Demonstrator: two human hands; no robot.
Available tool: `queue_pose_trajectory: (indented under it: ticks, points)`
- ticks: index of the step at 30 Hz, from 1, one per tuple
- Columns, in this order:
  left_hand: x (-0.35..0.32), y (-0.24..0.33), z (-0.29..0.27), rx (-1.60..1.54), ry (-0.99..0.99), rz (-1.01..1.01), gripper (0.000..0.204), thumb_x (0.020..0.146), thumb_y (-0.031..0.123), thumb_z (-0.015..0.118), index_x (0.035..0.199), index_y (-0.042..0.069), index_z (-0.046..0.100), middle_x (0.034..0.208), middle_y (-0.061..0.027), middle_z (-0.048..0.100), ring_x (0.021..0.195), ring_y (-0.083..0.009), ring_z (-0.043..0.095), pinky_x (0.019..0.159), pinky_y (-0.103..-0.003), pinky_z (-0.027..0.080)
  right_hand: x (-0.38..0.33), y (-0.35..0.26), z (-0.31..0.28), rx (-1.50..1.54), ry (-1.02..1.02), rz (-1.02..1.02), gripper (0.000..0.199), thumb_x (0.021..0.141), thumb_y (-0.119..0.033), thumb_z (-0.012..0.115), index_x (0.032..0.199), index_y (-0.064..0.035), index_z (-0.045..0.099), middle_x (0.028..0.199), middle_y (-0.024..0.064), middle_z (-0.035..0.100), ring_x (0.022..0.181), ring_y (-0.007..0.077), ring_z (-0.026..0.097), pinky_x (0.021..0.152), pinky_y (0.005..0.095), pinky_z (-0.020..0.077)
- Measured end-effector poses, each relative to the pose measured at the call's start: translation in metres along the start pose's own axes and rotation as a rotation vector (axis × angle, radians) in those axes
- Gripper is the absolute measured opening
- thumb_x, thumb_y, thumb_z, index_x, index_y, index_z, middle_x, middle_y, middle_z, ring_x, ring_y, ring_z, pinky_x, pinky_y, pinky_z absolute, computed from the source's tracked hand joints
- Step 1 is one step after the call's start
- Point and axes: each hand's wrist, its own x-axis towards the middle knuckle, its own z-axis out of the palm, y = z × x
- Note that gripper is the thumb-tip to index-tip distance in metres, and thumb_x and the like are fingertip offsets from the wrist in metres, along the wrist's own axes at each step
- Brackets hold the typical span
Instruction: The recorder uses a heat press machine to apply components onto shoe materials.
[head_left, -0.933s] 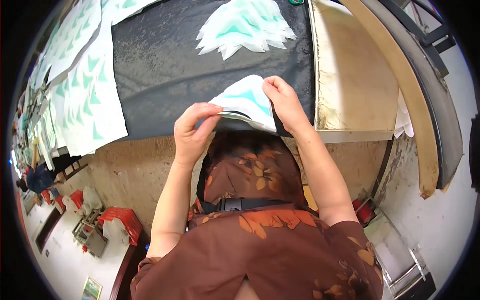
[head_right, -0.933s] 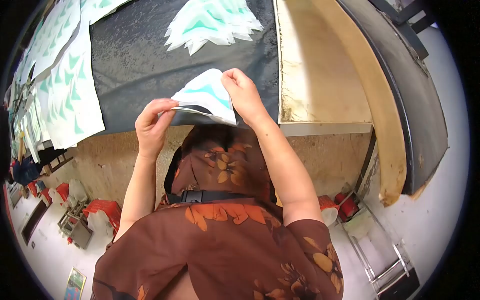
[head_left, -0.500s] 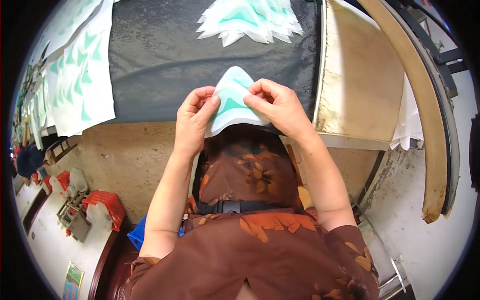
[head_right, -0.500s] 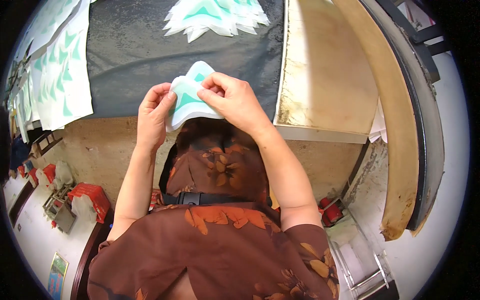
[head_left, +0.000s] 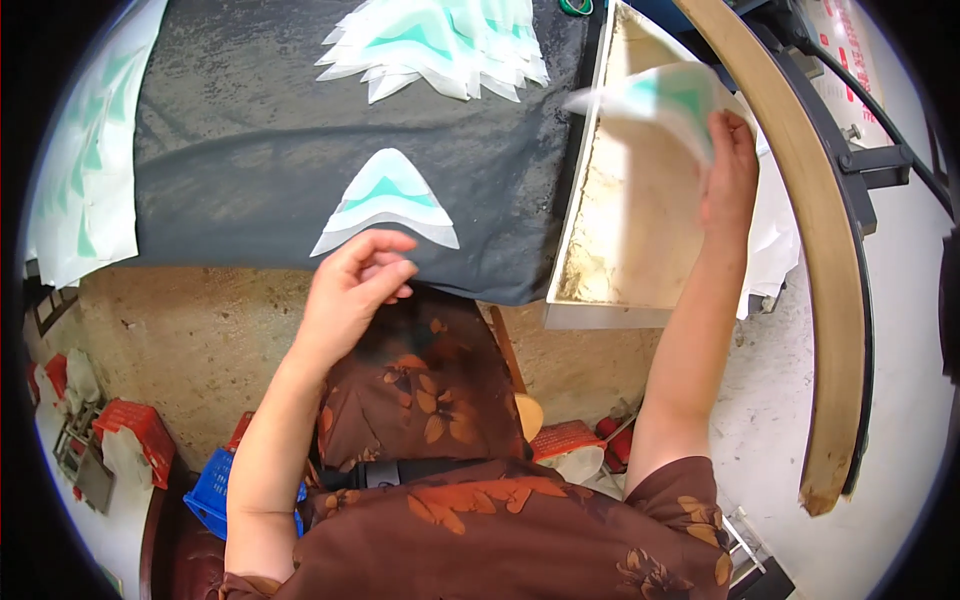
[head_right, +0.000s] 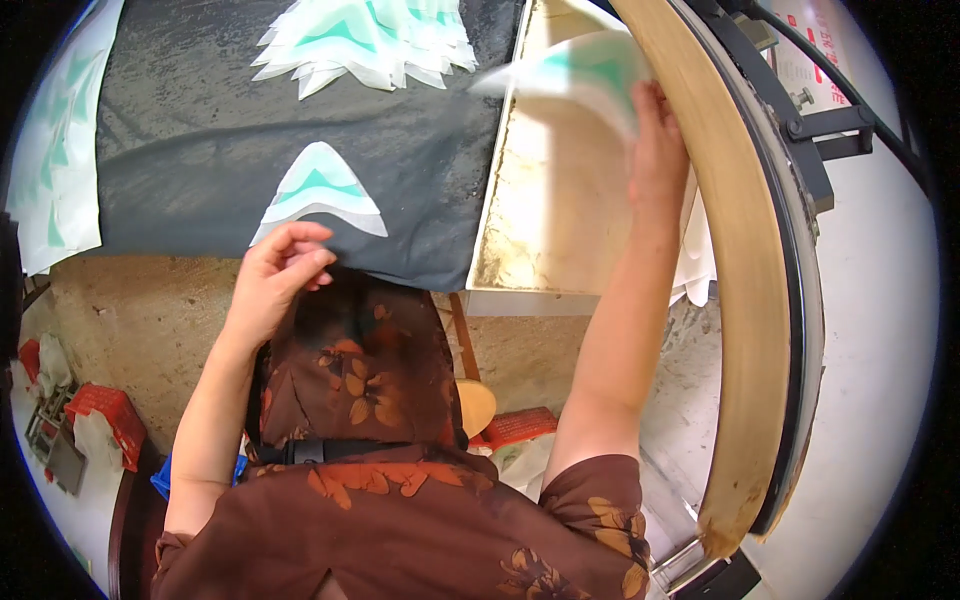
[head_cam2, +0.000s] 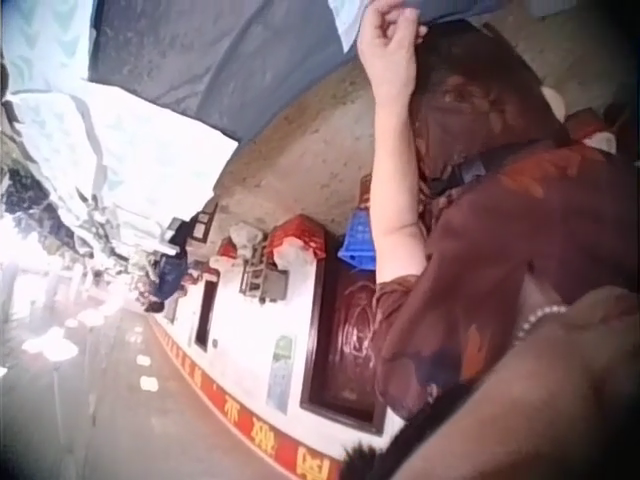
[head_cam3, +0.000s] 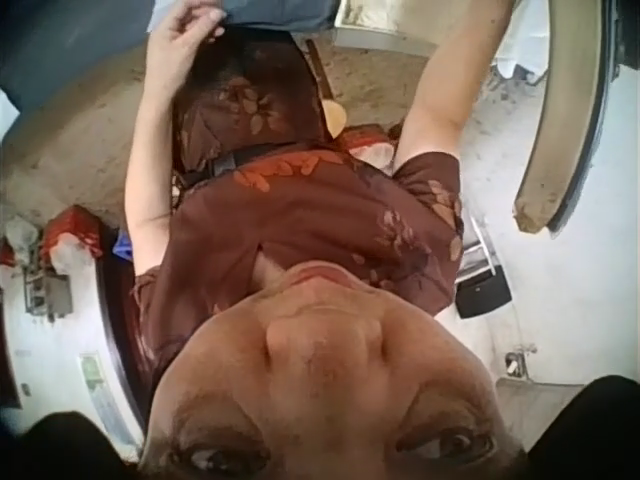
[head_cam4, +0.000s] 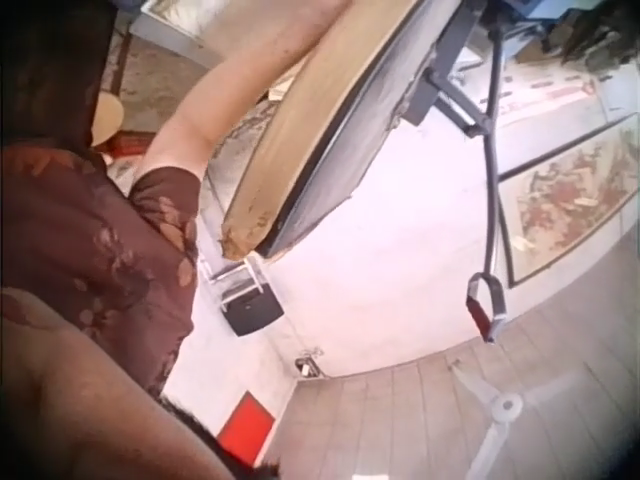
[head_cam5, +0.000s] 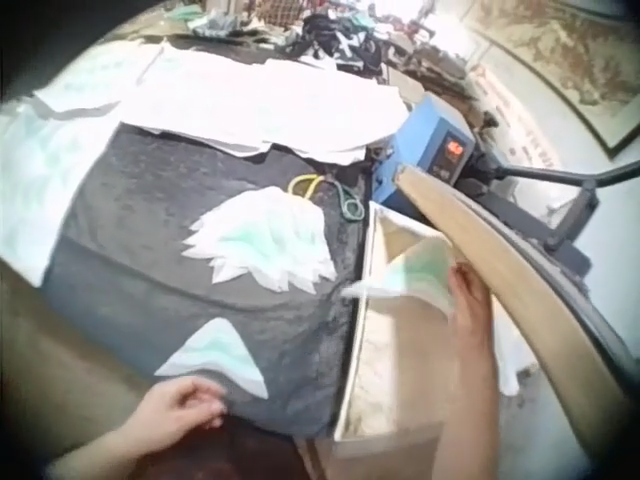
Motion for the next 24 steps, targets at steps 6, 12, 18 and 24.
queue_pose_trajectory:
  ticks: [6, 12, 18, 24]
  points:
    - [0.007, -0.023, -0.042, 0.056, 0.200, 0.008, 0.016, 0.091, 0.009, 0.063, 0.106, 0.006, 0.063, 0.088, 0.0008, 0.064, 0.076, -0.0058, 0.055, 0.071, -0.021, 0.044, 0.072, 0.030, -0.007, -0.206, 0.130, -0.142, 0.030, 0.094, -0.032, 0.061, 0.107, -0.0054, 0.062, 0.101, 0.0029, 0.062, 0.096, 0.0128, 0.055, 0.086, 0.0282, 0.0437]
    - [0.008, -0.025, -0.059, 0.140, 0.308, 0.035, 0.017, 0.090, 0.005, 0.062, 0.107, 0.003, 0.063, 0.090, 0.0024, 0.060, 0.080, -0.0049, 0.053, 0.075, -0.020, 0.045, 0.087, 0.032, -0.005, -0.535, 0.002, -0.031, 0.034, 0.092, -0.033, 0.062, 0.108, -0.0026, 0.063, 0.102, 0.0060, 0.065, 0.093, 0.0146, 0.058, 0.087, 0.0267, 0.0442]
    - [0.020, -0.031, -0.057, 0.338, 0.374, 0.141, 0.020, 0.088, 0.005, 0.064, 0.108, 0.002, 0.063, 0.093, 0.0005, 0.059, 0.083, -0.0080, 0.054, 0.077, -0.022, 0.045, 0.091, 0.038, -0.003, -0.514, 0.007, -0.160, 0.026, 0.090, -0.026, 0.064, 0.093, -0.0010, 0.065, 0.082, 0.0004, 0.063, 0.077, 0.0107, 0.057, 0.075, 0.0259, 0.0443]
    - [0.030, -0.024, -0.044, 0.823, 0.475, 0.303, 0.032, 0.081, 0.010, 0.070, 0.112, 0.003, 0.061, 0.100, -0.0078, 0.059, 0.090, -0.0201, 0.057, 0.080, -0.030, 0.047, 0.096, 0.044, -0.004, -0.662, 0.077, -0.234, 0.029, 0.089, -0.028, 0.066, 0.092, -0.0001, 0.065, 0.078, 0.0021, 0.063, 0.073, 0.0120, 0.057, 0.070, 0.0280, 0.0459]
